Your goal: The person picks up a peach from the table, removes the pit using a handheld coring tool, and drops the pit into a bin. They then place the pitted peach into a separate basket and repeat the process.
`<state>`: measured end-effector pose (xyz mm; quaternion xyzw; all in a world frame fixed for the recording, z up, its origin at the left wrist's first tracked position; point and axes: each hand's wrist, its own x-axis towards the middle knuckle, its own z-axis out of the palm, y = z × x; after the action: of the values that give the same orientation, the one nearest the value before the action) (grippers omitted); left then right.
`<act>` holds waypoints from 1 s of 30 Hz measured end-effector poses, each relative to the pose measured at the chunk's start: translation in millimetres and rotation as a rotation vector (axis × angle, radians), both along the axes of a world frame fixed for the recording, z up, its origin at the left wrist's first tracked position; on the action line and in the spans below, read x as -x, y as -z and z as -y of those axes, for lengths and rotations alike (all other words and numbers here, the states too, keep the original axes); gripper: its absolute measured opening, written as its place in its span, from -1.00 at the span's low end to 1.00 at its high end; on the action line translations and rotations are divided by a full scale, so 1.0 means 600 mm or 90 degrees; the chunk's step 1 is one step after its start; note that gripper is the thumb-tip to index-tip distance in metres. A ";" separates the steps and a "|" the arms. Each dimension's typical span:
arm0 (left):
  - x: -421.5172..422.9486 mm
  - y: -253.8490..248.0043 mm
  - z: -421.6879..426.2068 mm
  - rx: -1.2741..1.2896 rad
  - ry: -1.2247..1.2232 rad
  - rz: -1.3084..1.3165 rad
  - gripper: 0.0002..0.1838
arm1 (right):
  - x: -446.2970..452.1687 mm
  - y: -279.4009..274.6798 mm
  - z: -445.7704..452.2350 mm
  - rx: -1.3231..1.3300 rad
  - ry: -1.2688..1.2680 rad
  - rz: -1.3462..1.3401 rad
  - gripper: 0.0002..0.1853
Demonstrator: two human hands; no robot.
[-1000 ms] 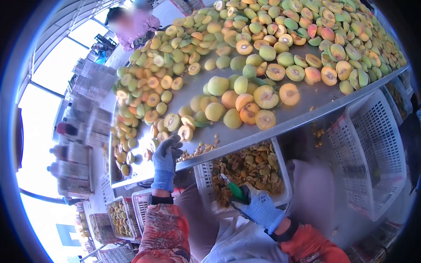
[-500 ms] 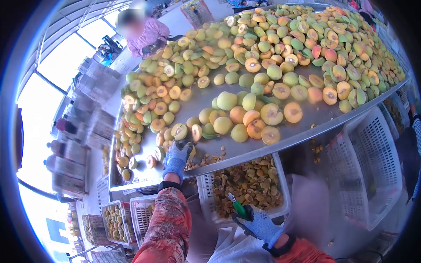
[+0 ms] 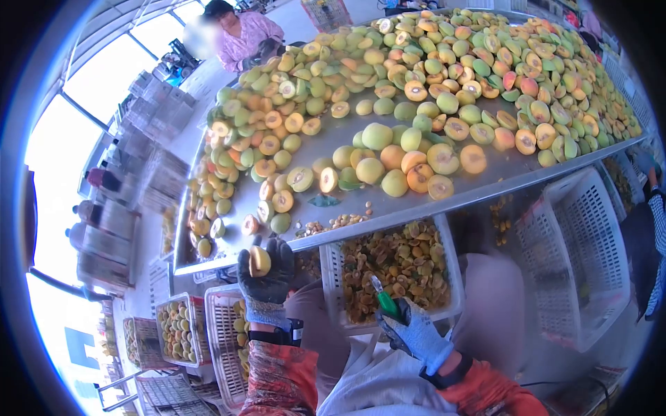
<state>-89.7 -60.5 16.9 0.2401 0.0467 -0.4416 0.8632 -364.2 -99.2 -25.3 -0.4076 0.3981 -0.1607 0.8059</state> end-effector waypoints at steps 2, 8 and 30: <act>0.046 -0.001 -0.031 -0.001 0.099 0.058 -0.48 | -0.008 -0.017 -0.013 -0.006 -0.002 0.002 -0.71; 0.118 0.064 -0.104 -0.132 0.272 0.094 -0.45 | -0.033 -0.048 -0.030 0.873 -0.113 -0.148 -0.57; 0.181 -0.036 -0.130 -0.313 0.128 0.458 -0.71 | -0.040 -0.113 -0.132 0.810 -0.237 -0.217 -0.50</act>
<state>-198.0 17.5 38.6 0.5798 -0.1763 -0.3874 0.6947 -340.0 -20.3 42.3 -0.8830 0.2710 -0.1558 0.3500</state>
